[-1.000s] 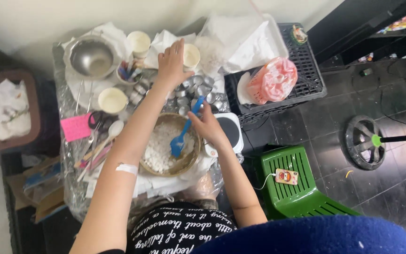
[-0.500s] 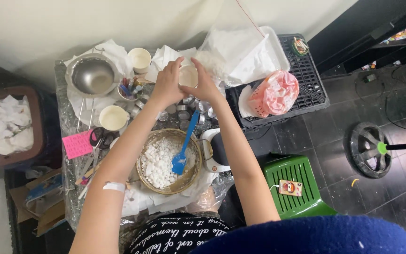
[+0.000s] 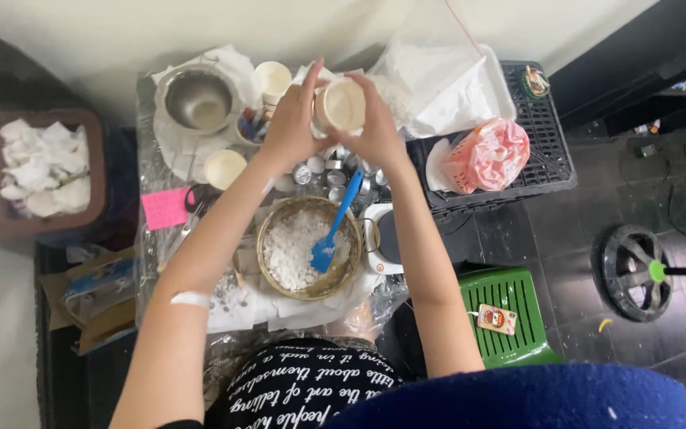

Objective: The person scoops white wax pellets from a plastic bag into a brass bowl, stirs the pellets with a blue spatula, and then scoops the pellets from the bowl into a small white cup on the table.

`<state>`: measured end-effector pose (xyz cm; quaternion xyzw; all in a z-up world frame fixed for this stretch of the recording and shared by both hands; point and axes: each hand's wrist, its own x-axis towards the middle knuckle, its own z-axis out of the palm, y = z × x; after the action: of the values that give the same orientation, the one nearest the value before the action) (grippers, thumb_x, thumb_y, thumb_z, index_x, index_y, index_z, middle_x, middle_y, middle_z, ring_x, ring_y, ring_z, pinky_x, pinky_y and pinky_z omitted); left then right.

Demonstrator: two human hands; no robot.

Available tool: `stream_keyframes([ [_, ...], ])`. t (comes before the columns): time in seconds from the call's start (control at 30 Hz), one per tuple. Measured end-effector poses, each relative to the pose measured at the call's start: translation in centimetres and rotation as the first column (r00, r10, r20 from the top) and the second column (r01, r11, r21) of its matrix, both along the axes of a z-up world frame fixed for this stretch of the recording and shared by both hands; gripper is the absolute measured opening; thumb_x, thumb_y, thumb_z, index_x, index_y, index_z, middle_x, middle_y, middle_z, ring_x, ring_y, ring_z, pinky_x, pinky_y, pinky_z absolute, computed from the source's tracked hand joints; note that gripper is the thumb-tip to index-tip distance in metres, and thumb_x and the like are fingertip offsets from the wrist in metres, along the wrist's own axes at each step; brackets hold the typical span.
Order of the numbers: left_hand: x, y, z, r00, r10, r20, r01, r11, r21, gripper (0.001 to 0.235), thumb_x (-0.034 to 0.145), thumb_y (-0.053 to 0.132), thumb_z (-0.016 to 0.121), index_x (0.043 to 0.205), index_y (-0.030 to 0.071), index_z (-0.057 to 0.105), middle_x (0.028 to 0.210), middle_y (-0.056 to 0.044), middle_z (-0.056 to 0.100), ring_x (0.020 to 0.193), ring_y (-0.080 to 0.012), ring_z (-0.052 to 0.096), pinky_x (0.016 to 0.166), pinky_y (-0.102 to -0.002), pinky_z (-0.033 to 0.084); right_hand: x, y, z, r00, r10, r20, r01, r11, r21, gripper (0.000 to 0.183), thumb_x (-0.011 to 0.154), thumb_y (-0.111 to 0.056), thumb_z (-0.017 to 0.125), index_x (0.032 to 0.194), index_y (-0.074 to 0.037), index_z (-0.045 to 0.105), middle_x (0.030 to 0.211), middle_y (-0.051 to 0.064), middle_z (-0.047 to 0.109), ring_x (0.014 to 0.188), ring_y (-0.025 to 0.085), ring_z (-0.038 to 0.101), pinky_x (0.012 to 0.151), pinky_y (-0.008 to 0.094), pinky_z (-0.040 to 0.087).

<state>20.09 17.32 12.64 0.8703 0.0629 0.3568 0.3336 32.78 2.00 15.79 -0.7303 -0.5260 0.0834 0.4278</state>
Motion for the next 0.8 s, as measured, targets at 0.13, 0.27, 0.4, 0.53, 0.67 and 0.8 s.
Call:
stream_keyframes([
  [0.13,-11.4,-2.2,2.0,0.98,-0.112,-0.164,0.116,0.993,0.017,0.111,0.065,0.036,0.096,0.152,0.006,0.034,0.124,-0.019,0.066,0.112,-0.039,0.062,0.098,-0.049,0.046,-9.8,-4.1,0.9,0.99,-0.033,0.137,0.041,0.997,-0.062,0.099,0.069,-0.025,0.097,0.146,-0.002,0.039,0.14,0.024,0.054,0.132,0.039,0.054,0.109,0.045,0.044],
  [0.27,-20.9,-5.5,-1.9,0.967,-0.077,-0.242,0.078,0.997,-0.005,0.091,0.062,0.035,0.093,0.138,0.006,0.053,0.128,-0.018,0.066,0.115,-0.039,0.062,0.098,-0.05,0.046,-15.8,-7.9,-2.7,0.941,0.086,-0.326,-0.11,0.992,-0.056,0.084,0.08,-0.026,0.09,0.147,-0.004,0.045,0.139,0.014,0.059,0.133,0.024,0.059,0.113,0.038,0.048],
  [0.4,-26.4,-7.1,-5.5,0.96,0.182,-0.213,-0.189,0.982,-0.016,0.082,0.071,0.03,0.089,0.141,0.007,0.054,0.131,-0.018,0.065,0.12,-0.0379,0.062,0.102,-0.049,0.048,-17.8,-10.4,-6.6,0.976,-0.012,-0.216,0.001,0.999,-0.05,0.087,0.079,-0.019,0.091,0.149,0.0,0.043,0.145,0.017,0.053,0.137,0.025,0.053,0.113,0.039,0.043],
  [0.53,-29.1,-7.7,-5.5,0.927,0.358,-0.115,-0.369,0.925,-0.096,0.08,0.078,0.031,0.088,0.143,0.004,0.051,0.129,-0.017,0.065,0.12,-0.0355,0.062,0.101,-0.049,0.049,-18.0,-12.3,-8.9,0.87,0.012,-0.494,0.018,0.998,0.055,0.091,0.083,-0.021,0.087,0.153,-0.001,0.034,0.148,0.016,0.05,0.137,0.023,0.053,0.114,0.036,0.044],
  [0.67,-28.7,-6.8,-5.7,0.853,0.504,-0.133,-0.513,0.857,-0.042,0.081,0.079,0.024,0.089,0.145,0.001,0.048,0.133,-0.022,0.062,0.122,-0.0422,0.057,0.101,-0.05,0.046,-18.4,-12.9,-8.7,0.953,-0.172,-0.25,0.186,0.982,0.03,0.095,0.077,-0.022,0.091,0.146,0.002,0.032,0.143,0.019,0.05,0.129,0.025,0.058,0.108,0.036,0.048],
  [0.8,-27.1,-4.9,-10.8,0.906,0.363,-0.22,-0.387,0.919,-0.078,0.091,0.077,0.021,0.088,0.151,-0.001,0.039,0.142,-0.025,0.055,0.132,-0.0443,0.053,0.109,-0.051,0.042,-19.6,-13.2,-6.1,0.968,-0.251,-0.026,0.249,0.967,-0.051,0.088,0.073,-0.017,0.094,0.142,0.001,0.042,0.137,0.019,0.054,0.129,0.029,0.057,0.109,0.039,0.046],
])
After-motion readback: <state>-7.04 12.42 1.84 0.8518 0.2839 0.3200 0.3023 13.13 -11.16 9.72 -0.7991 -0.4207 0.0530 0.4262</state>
